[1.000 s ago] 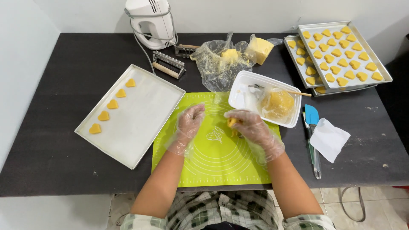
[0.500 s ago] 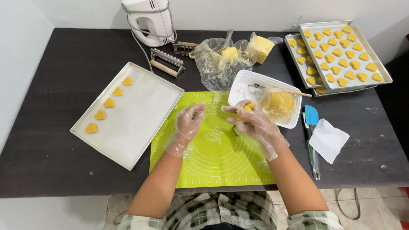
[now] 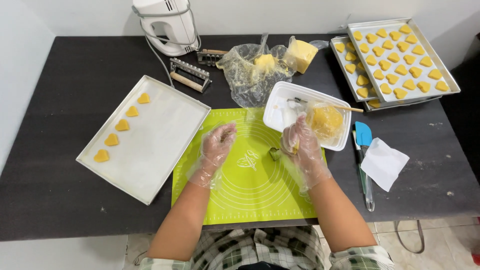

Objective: The person is kneading cookie dough, rolling it out on a mat, and using a heart-shaped cutter to create individual cookies for a baking tray.

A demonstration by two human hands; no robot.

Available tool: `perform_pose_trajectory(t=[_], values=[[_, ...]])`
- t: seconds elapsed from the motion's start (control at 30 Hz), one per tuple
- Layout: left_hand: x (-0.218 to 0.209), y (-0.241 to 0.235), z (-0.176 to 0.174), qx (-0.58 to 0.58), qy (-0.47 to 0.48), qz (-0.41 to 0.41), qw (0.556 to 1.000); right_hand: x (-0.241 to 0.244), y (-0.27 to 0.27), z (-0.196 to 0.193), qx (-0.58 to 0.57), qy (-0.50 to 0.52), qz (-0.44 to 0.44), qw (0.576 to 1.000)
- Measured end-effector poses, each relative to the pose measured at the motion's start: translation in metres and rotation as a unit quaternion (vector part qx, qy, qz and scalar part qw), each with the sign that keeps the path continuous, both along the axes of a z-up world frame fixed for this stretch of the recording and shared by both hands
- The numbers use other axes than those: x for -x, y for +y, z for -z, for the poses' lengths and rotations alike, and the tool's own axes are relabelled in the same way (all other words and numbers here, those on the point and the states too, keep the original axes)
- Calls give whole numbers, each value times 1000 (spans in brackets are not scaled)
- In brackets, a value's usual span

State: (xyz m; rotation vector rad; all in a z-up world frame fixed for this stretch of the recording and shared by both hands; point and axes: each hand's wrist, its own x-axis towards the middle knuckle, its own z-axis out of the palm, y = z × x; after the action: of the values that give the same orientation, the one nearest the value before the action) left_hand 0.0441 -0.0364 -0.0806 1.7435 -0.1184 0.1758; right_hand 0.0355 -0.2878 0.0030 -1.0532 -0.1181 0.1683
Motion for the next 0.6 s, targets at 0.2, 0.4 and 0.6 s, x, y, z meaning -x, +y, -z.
perform_pose_trajectory(t=[0.2,0.4,0.6], values=[[-1,1,8,12,4,1,1000,-23,-21,48,-140,149,15,979],[2,1,-3,-3,5,-7,1000,5,-5,-23,-143,49,-91,984],[1,-2,-4,35,21,-10,999,-5,-12,-7,-181,103,-84,975]])
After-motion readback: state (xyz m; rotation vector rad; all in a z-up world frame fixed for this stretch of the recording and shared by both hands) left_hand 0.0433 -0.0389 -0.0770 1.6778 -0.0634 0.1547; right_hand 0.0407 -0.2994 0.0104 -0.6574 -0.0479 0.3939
